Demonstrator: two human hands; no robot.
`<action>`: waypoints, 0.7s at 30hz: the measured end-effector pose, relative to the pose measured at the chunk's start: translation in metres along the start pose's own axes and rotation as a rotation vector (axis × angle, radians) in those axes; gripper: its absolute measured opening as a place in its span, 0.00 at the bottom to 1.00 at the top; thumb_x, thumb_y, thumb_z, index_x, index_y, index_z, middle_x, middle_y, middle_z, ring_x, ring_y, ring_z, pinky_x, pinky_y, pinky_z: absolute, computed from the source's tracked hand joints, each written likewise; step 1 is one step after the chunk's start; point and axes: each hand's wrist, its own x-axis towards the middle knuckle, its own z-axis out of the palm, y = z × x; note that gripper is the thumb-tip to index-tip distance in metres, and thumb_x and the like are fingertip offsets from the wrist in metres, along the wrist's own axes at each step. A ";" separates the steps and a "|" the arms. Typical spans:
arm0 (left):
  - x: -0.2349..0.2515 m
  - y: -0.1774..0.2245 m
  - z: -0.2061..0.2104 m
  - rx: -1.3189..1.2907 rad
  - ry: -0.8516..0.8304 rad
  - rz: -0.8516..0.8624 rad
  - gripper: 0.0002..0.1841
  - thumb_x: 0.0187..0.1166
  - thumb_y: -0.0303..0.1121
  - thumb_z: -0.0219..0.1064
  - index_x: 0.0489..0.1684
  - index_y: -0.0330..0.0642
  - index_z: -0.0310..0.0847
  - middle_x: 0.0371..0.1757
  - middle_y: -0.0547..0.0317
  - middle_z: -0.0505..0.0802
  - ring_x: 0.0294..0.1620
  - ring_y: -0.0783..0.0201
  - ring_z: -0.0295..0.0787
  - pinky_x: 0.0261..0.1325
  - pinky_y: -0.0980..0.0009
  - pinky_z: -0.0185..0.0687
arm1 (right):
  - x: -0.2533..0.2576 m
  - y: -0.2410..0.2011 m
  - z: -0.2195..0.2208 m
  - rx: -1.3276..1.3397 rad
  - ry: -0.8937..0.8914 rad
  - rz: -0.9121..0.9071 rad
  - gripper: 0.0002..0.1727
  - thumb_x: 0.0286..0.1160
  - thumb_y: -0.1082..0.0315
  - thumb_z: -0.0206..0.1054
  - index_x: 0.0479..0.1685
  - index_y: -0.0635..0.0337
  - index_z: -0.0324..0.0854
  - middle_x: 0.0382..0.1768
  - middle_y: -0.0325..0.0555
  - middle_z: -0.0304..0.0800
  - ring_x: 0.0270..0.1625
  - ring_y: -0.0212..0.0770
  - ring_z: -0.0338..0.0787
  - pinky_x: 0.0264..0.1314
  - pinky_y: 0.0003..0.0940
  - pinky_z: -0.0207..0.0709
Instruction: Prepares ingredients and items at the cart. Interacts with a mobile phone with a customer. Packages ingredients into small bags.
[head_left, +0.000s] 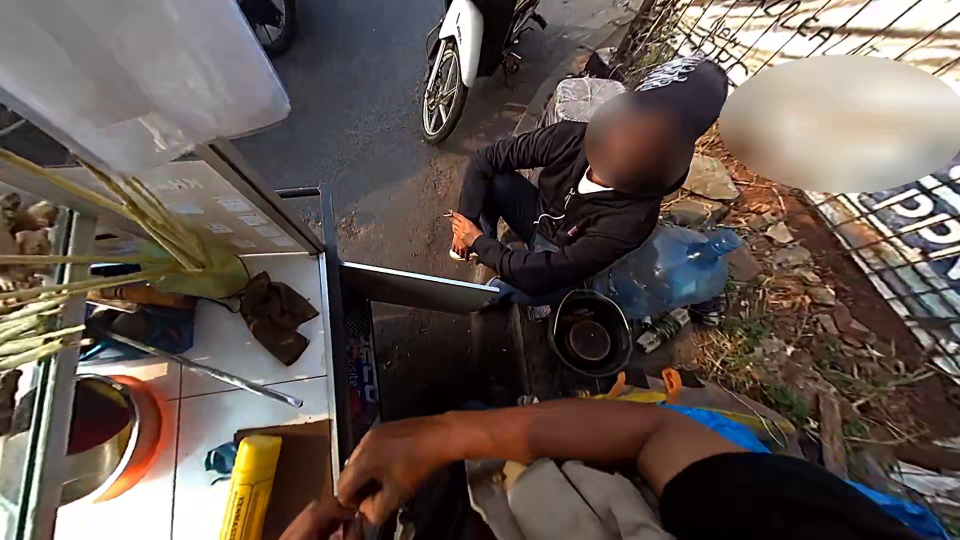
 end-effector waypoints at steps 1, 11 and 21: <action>0.007 -0.004 0.004 0.063 0.040 0.019 0.07 0.68 0.31 0.76 0.39 0.43 0.87 0.37 0.68 0.92 0.36 0.82 0.88 0.42 0.82 0.88 | 0.002 0.005 -0.006 -0.020 -0.004 0.003 0.03 0.65 0.76 0.74 0.34 0.68 0.88 0.31 0.54 0.90 0.37 0.47 0.90 0.43 0.45 0.81; 0.005 -0.006 0.019 0.377 0.325 0.060 0.02 0.69 0.27 0.70 0.32 0.39 0.85 0.36 0.54 0.92 0.43 0.64 0.89 0.51 0.71 0.84 | 0.023 0.043 -0.005 0.141 -0.040 0.000 0.08 0.73 0.68 0.66 0.34 0.65 0.85 0.29 0.46 0.85 0.33 0.29 0.82 0.37 0.21 0.73; -0.024 -0.037 -0.008 0.131 0.632 -0.331 0.10 0.79 0.33 0.67 0.41 0.32 0.85 0.33 0.57 0.92 0.32 0.71 0.88 0.39 0.72 0.89 | 0.089 0.074 0.042 -0.167 0.023 -0.054 0.09 0.78 0.66 0.66 0.37 0.62 0.88 0.36 0.46 0.92 0.45 0.41 0.91 0.57 0.41 0.82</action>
